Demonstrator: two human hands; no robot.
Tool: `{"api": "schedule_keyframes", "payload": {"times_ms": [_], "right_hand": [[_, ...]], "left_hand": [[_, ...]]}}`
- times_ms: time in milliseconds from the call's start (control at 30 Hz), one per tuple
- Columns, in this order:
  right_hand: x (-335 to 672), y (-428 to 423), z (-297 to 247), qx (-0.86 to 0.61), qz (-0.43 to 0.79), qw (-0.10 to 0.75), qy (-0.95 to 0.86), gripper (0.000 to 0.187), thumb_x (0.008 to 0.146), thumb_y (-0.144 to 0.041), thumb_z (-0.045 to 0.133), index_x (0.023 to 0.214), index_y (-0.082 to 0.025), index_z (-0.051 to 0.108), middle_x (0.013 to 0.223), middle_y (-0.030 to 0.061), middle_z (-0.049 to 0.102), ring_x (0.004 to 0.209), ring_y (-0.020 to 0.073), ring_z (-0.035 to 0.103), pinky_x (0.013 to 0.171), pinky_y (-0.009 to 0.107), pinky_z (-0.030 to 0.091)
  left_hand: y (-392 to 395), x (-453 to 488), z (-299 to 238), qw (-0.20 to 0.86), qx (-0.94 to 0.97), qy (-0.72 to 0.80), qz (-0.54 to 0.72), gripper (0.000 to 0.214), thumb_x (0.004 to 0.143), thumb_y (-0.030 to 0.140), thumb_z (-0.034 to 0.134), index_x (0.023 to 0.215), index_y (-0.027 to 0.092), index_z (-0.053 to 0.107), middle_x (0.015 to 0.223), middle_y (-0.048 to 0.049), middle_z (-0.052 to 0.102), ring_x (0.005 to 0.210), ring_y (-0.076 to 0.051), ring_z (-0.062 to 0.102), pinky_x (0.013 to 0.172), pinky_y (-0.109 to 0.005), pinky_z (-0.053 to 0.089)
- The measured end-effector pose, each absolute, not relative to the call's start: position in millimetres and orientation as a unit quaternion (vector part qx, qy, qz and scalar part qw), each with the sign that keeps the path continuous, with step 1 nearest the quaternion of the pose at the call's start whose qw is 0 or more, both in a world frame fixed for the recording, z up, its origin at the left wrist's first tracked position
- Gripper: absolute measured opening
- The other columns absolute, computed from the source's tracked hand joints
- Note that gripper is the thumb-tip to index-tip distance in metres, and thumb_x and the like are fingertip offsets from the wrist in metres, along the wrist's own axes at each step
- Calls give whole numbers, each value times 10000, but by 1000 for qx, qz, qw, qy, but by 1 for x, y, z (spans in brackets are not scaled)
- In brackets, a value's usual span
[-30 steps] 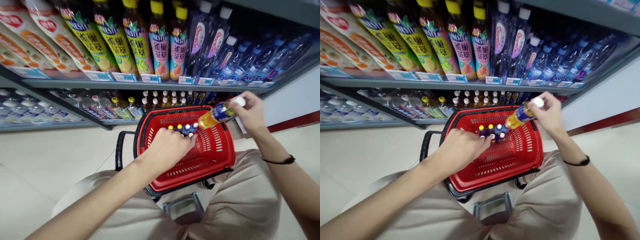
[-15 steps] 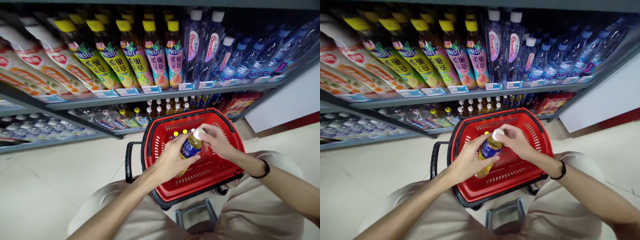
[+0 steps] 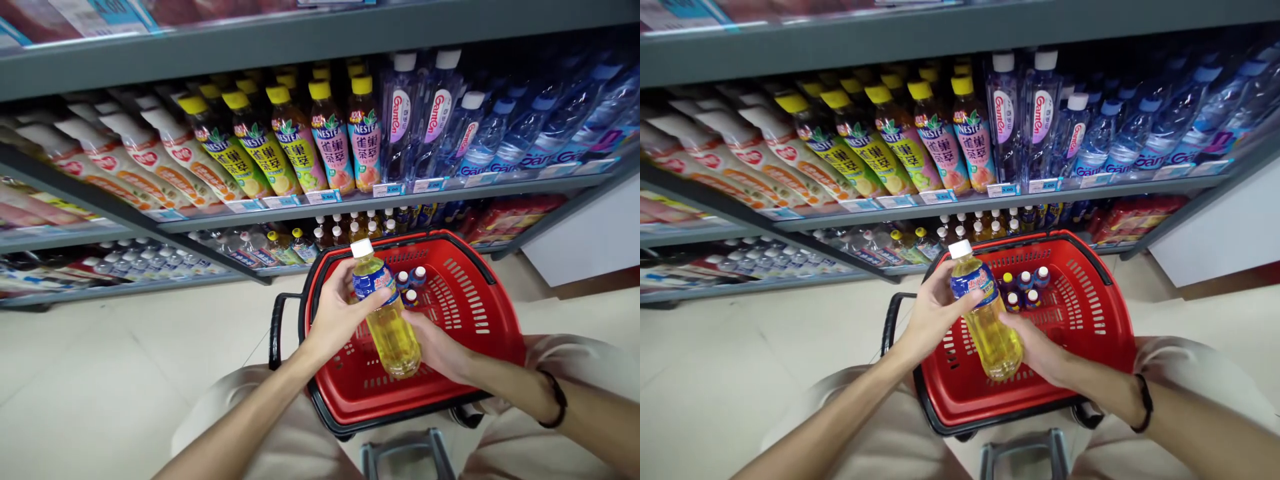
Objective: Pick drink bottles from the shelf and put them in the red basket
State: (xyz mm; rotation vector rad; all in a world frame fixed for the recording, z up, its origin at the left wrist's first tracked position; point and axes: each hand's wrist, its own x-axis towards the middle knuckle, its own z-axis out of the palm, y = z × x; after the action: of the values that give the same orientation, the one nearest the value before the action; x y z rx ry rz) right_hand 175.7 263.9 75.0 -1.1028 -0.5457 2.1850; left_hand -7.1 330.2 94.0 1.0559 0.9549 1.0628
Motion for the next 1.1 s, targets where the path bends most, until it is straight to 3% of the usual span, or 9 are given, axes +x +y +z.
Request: {"api": "schedule_keyframes", "payload": {"times_ms": [67, 133, 200, 267, 467, 600, 800, 1000, 1100], "right_hand": [[178, 261, 70, -419, 828, 314, -200, 564, 893, -623, 730, 1231, -171, 739, 1162, 107, 781, 1084, 256, 715, 948, 365, 558], [180, 259, 63, -394, 847, 302, -190, 614, 878, -677, 713, 1166, -136, 754, 1056, 126, 785, 913, 242, 736, 736, 328, 594], [180, 256, 57, -352, 873, 283, -184, 699, 865, -753, 666, 1141, -115, 748, 982, 139, 773, 768, 228, 723, 561, 300, 565], [178, 255, 54, -326, 883, 274, -195, 712, 861, -768, 658, 1120, -109, 735, 940, 133, 755, 696, 210, 705, 493, 280, 544], [174, 255, 62, -357, 819, 305, -329, 483, 821, -524, 857, 1040, -139, 663, 859, 41, 675, 616, 117, 610, 443, 204, 488], [172, 252, 58, -414, 786, 314, -336, 635, 754, -494, 921, 1174, -193, 552, 862, -6, 644, 649, 121, 602, 464, 217, 514], [169, 252, 49, -458, 760, 292, -357, 649, 745, -546, 907, 1124, -190, 519, 736, -53, 622, 541, 84, 538, 479, 223, 500], [168, 252, 52, -473, 757, 306, -331, 717, 695, -525, 939, 1178, -189, 530, 814, -37, 621, 691, 129, 603, 555, 269, 589], [170, 251, 53, -473, 757, 312, -325, 726, 725, -508, 927, 1235, -199, 513, 868, -11, 652, 703, 147, 628, 512, 257, 565]], "left_hand": [[330, -7, 90, 649, 430, 419, 468, 535, 748, 375, 930, 1169, 173, 669, 1136, -50, 745, 1016, -163, 698, 910, -244, 569], [331, -6, 88, 671, 391, 416, 474, 550, 754, 383, 929, 1199, 182, 677, 1147, -48, 746, 1014, -161, 697, 921, -250, 567], [332, -6, 86, 683, 371, 398, 487, 558, 760, 381, 925, 1225, 190, 683, 1162, -51, 750, 1015, -170, 706, 933, -264, 568], [333, -8, 86, 685, 377, 377, 496, 558, 772, 371, 916, 1250, 194, 690, 1190, -60, 752, 1026, -187, 718, 941, -278, 569], [336, -16, 85, 679, 418, 362, 483, 560, 912, 448, 778, 1407, 234, 625, 1390, -79, 688, 1237, -261, 669, 1074, -361, 527], [333, -17, 88, 668, 457, 357, 467, 545, 921, 475, 761, 1384, 222, 625, 1382, -80, 689, 1256, -268, 654, 1066, -353, 529], [324, -11, 88, 640, 530, 340, 440, 453, 938, 420, 758, 1309, 195, 628, 1235, -78, 721, 1108, -215, 686, 983, -300, 550], [321, -8, 86, 585, 558, 392, 440, 509, 882, 380, 826, 1319, 209, 629, 1200, -61, 737, 1060, -208, 707, 968, -295, 550], [324, -11, 90, 590, 553, 387, 442, 518, 877, 378, 829, 1322, 212, 624, 1243, -64, 722, 1090, -212, 701, 982, -293, 546]]}}
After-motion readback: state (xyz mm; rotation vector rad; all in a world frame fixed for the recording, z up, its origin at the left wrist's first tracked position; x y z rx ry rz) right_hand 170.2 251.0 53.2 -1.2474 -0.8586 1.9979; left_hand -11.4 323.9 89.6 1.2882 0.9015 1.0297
